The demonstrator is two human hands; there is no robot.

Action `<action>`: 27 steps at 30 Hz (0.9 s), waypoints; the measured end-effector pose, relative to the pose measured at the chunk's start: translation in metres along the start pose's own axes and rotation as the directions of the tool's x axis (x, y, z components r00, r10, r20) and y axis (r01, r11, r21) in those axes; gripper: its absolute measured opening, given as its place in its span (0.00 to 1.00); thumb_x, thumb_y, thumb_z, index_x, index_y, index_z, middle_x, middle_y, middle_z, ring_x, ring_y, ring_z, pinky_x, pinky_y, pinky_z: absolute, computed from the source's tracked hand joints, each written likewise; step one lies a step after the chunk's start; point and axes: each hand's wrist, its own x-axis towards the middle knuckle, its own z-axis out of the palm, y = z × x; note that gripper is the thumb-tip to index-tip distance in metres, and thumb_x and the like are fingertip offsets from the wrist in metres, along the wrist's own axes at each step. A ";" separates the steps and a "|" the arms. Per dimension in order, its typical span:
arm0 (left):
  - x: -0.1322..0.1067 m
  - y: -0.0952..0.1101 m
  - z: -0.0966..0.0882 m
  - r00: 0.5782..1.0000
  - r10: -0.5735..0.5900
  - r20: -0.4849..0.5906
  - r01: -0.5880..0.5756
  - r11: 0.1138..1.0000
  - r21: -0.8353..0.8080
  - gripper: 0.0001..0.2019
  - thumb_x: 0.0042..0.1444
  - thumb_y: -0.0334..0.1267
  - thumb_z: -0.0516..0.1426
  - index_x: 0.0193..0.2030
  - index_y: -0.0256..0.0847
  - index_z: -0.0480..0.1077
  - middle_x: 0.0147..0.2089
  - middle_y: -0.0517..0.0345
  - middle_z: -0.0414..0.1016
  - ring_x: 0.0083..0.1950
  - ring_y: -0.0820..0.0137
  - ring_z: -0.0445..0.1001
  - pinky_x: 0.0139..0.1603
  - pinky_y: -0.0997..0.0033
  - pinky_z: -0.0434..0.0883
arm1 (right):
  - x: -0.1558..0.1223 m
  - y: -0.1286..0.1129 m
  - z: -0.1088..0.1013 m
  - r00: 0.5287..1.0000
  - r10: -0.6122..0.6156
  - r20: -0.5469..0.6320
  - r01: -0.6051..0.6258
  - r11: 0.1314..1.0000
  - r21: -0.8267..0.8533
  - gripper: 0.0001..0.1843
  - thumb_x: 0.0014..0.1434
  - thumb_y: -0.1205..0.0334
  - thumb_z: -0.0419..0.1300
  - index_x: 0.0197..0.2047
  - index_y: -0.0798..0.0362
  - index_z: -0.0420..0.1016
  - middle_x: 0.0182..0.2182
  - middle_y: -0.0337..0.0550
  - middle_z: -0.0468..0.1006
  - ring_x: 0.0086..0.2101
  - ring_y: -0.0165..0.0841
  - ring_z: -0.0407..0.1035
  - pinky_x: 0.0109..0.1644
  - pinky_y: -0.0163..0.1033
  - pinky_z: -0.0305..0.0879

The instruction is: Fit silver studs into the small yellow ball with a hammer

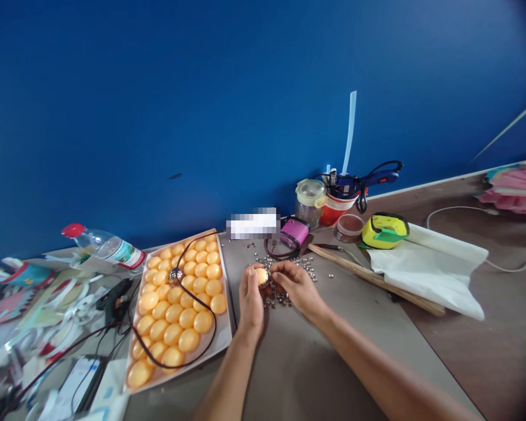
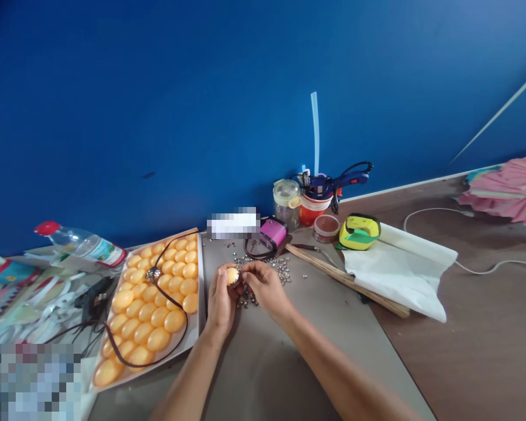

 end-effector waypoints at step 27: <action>0.001 0.000 0.001 0.999 -0.025 0.033 0.024 0.999 0.036 0.23 0.55 0.56 0.49 0.40 0.37 0.70 0.33 0.55 0.72 0.32 0.70 0.69 0.32 0.72 0.67 | -0.001 0.002 -0.001 0.994 0.068 0.088 -0.077 0.993 0.093 0.09 0.48 0.57 0.59 0.30 0.52 0.65 0.17 0.33 0.71 0.18 0.26 0.63 0.21 0.31 0.54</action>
